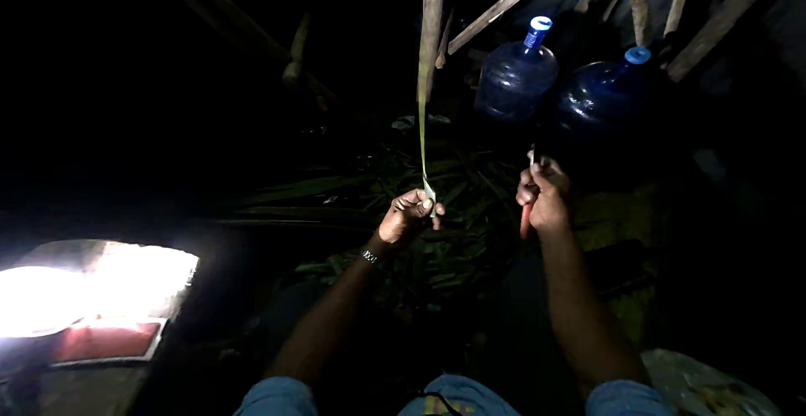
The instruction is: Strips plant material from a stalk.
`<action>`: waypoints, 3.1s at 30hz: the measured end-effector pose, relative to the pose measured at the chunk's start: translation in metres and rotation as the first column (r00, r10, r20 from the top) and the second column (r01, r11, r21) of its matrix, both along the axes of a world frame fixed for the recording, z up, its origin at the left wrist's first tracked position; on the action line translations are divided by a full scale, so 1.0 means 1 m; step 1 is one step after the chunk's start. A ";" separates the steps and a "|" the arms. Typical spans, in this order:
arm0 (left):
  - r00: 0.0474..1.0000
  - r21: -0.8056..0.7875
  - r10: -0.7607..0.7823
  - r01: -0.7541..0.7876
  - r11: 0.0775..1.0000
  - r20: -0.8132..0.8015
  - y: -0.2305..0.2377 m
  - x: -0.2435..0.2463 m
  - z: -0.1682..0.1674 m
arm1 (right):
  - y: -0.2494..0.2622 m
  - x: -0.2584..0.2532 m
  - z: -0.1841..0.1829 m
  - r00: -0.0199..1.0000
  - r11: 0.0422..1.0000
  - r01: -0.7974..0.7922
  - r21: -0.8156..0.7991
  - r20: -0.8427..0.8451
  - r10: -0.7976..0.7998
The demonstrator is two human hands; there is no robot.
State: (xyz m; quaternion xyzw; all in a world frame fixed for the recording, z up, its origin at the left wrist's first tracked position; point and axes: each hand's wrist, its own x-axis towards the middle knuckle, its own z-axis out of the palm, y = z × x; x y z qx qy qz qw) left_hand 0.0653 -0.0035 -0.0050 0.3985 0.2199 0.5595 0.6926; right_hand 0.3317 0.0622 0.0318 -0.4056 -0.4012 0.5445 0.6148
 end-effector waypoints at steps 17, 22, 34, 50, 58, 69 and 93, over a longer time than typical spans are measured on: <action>0.893 -0.226 0.384 -0.434 0.872 -0.234 0.004 0.035 -0.012 | -0.049 -0.094 -0.022 0.929 0.916 -0.366 -0.162 -0.007 0.370; 0.847 -0.166 0.495 -0.526 0.834 -0.193 0.010 0.014 -0.010 | -0.025 -0.064 -0.013 0.956 0.939 -0.284 -0.197 0.015 0.292; 0.797 -0.030 0.589 -0.597 0.802 -0.134 0.005 0.031 -0.016 | -0.051 -0.094 -0.014 0.851 0.820 -0.510 -0.259 -0.014 0.524; 0.679 -0.028 0.721 -0.731 0.682 -0.138 0.014 -0.025 0.003 | -0.001 -0.021 -0.002 0.997 0.942 -0.066 -0.328 0.026 0.079; 0.725 0.064 0.670 -0.670 0.740 -0.161 0.011 0.013 -0.012 | -0.036 -0.068 -0.001 0.868 0.843 -0.491 -0.220 -0.042 0.495; 0.739 0.350 0.659 -0.586 0.731 -0.140 0.007 0.029 -0.021 | -0.038 -0.081 0.000 0.910 0.865 -0.413 -0.285 -0.174 0.377; 0.737 0.300 0.570 -0.487 0.820 -0.364 0.005 0.009 -0.006 | -0.031 -0.049 -0.019 0.401 0.892 -0.400 0.212 0.915 -0.037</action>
